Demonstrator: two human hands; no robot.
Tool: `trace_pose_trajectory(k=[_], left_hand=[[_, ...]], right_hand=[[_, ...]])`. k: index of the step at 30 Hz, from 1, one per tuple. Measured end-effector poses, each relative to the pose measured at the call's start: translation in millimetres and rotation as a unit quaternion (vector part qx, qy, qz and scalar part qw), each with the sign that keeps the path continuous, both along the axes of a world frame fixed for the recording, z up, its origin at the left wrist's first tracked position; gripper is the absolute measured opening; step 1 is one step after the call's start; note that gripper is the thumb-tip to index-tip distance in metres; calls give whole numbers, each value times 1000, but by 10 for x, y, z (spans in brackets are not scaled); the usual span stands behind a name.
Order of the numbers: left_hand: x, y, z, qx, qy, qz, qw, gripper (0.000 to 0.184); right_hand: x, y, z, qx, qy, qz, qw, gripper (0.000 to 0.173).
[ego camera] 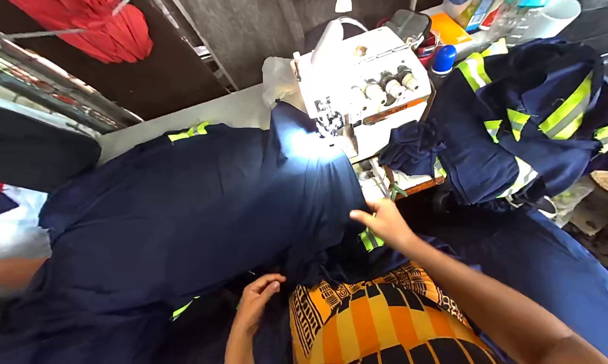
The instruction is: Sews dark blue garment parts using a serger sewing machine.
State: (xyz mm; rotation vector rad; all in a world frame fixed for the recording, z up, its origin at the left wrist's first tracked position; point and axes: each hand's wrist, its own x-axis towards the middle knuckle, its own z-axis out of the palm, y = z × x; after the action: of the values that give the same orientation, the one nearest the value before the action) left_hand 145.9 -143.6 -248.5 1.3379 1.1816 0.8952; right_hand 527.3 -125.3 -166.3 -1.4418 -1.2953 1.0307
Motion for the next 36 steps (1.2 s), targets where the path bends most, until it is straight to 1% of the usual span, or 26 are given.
trace_pose_trajectory(k=[1, 2, 3, 4, 5, 7, 8, 9, 10, 11, 12, 14, 16, 17, 18, 19, 20, 21, 22, 23, 24, 25, 27, 30, 34, 36], left_hand=[[-22, 49, 133, 15, 41, -9, 999, 16], [-68, 85, 243, 18, 68, 13, 997, 9], [-133, 113, 316, 0, 90, 54, 995, 8], [-202, 145, 340, -42, 111, 106, 987, 8], [-251, 184, 325, -107, 143, 161, 971, 11], [-297, 246, 132, -237, 176, 259, 920, 36], [-311, 256, -34, -265, 153, 303, 903, 52], [-321, 263, -206, -258, 120, 340, 896, 70], [-315, 288, -332, -232, 82, 354, 902, 87], [-267, 335, -402, -195, 51, 351, 914, 93], [-157, 379, -397, -167, 43, 330, 928, 84], [73, 406, -197, -168, 71, 226, 957, 63], [218, 347, 153, -189, 130, 118, 966, 53], [209, 280, 344, -195, 135, 88, 967, 53], [124, 170, 498, -179, 103, 74, 976, 55], [11, 29, 639, -134, 42, 71, 988, 52], [-120, -116, 804, -77, -40, 68, 994, 42], [-268, -234, 967, -2, -111, 60, 992, 31], [-409, -292, 1113, 84, -152, 64, 983, 26], [-512, -288, 1268, 157, -165, 89, 970, 25], [-591, -241, 1416, 204, -162, 124, 957, 27], [-656, -172, 1530, 221, -156, 157, 950, 27], [-744, 1, 1646, 213, -141, 181, 950, 32], [-707, 235, 1696, 195, -126, 203, 951, 38], [-647, 509, 1758, 175, -133, 251, 943, 21], [-706, 672, 1818, 158, -115, 275, 941, 21]], right_hand=[[-17, -150, -107, -10, 1, 0, 1000, 26], [-37, -279, -197, -19, 10, -9, 1000, 26], [-64, -380, -261, -27, 24, -24, 999, 25], [-88, -442, -299, -32, 41, -41, 998, 25], [-102, -466, -316, -31, 58, -56, 996, 26], [-98, -454, -330, -27, 60, -77, 995, 27], [-83, -438, -340, -30, 46, -81, 995, 25], [-67, -425, -350, -35, 25, -82, 996, 22], [-56, -414, -360, -39, 4, -82, 996, 21], [-53, -405, -365, -39, -15, -84, 996, 20], [-50, -406, -367, -35, -32, -87, 995, 19], [-23, -421, -370, -27, -59, -85, 994, 19], [25, -425, -367, -20, -74, -75, 994, 20], [45, -425, -369, -14, -74, -71, 995, 20], [61, -435, -369, -11, -68, -65, 995, 21], [72, -457, -352, -15, -58, -56, 997, 20], [80, -487, -322, -21, -46, -43, 998, 20], [84, -525, -278, -23, -34, -28, 999, 20], [80, -568, -223, -18, -26, -13, 999, 20], [73, -614, -161, -13, -22, 2, 1000, 21], [64, -656, -107, -8, -23, 16, 1000, 21], [54, -690, -70, -4, -28, 28, 999, 21], [38, -695, -60, 0, -46, 33, 998, 21], [36, -562, -93, 12, -72, 7, 997, 22], [62, -231, 57, 36, -99, -12, 994, 25], [65, -46, 176, 23, -107, -17, 994, 27]])
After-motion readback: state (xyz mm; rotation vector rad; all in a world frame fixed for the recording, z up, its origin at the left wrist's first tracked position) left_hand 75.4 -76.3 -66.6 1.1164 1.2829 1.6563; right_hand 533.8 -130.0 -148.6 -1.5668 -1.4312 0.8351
